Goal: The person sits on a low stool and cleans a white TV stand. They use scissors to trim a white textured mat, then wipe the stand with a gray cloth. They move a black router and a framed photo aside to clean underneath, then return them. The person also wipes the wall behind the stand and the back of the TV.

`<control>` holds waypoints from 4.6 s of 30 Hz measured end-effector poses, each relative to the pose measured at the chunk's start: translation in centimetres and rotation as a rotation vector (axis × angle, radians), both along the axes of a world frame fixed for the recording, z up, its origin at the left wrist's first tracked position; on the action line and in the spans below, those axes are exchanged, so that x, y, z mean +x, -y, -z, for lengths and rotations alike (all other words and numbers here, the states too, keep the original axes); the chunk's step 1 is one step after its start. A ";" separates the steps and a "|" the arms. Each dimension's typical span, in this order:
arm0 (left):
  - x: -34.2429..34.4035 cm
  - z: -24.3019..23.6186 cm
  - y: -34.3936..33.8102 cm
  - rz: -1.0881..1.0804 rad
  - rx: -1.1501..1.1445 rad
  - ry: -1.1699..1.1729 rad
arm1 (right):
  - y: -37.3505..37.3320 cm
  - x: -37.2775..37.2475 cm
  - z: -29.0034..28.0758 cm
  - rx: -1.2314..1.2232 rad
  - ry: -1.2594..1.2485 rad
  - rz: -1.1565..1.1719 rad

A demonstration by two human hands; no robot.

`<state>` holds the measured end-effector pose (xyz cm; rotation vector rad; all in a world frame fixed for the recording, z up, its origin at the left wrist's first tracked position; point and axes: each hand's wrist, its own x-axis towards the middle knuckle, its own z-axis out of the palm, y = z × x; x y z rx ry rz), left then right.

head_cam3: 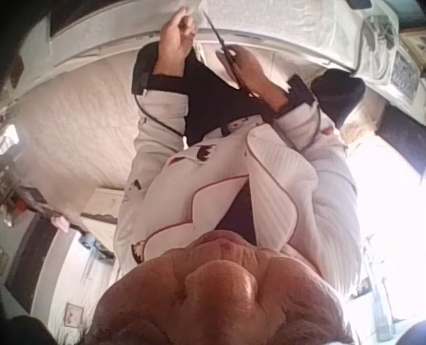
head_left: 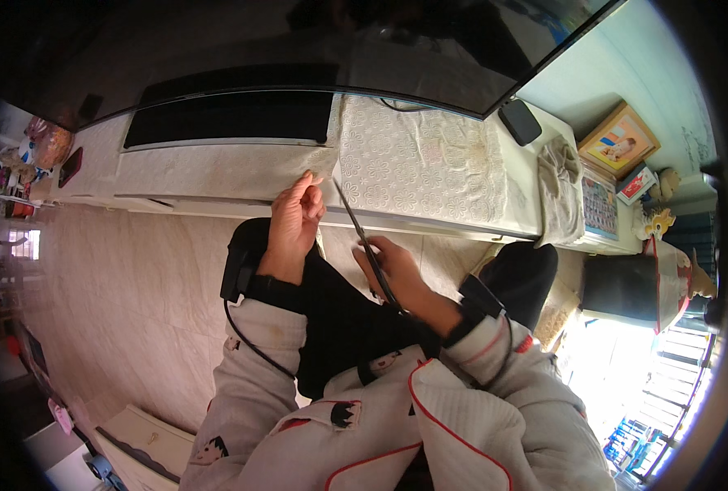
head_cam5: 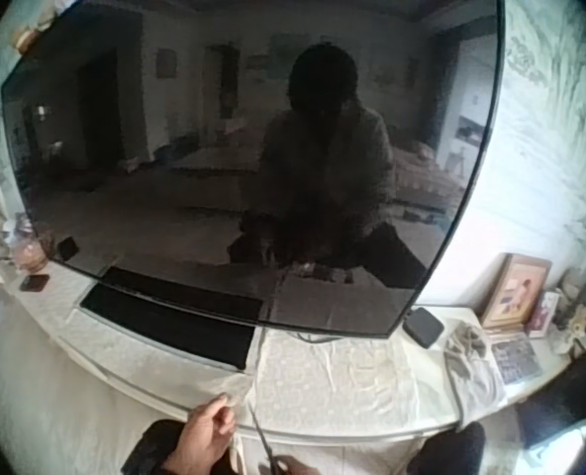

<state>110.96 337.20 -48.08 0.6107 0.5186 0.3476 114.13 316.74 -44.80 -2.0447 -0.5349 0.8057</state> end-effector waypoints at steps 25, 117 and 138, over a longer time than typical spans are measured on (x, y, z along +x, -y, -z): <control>-1.4 0.5 0.8 0.078 0.152 -0.010 | 17.1 19.6 -3.9 -0.301 1.029 -0.094; 7.4 2.5 -1.8 0.127 2.215 -0.715 | 23.0 15.5 -3.1 0.434 0.542 0.977; 10.1 -1.3 7.3 0.027 1.923 -0.223 | 24.9 12.1 -3.2 0.311 0.064 0.692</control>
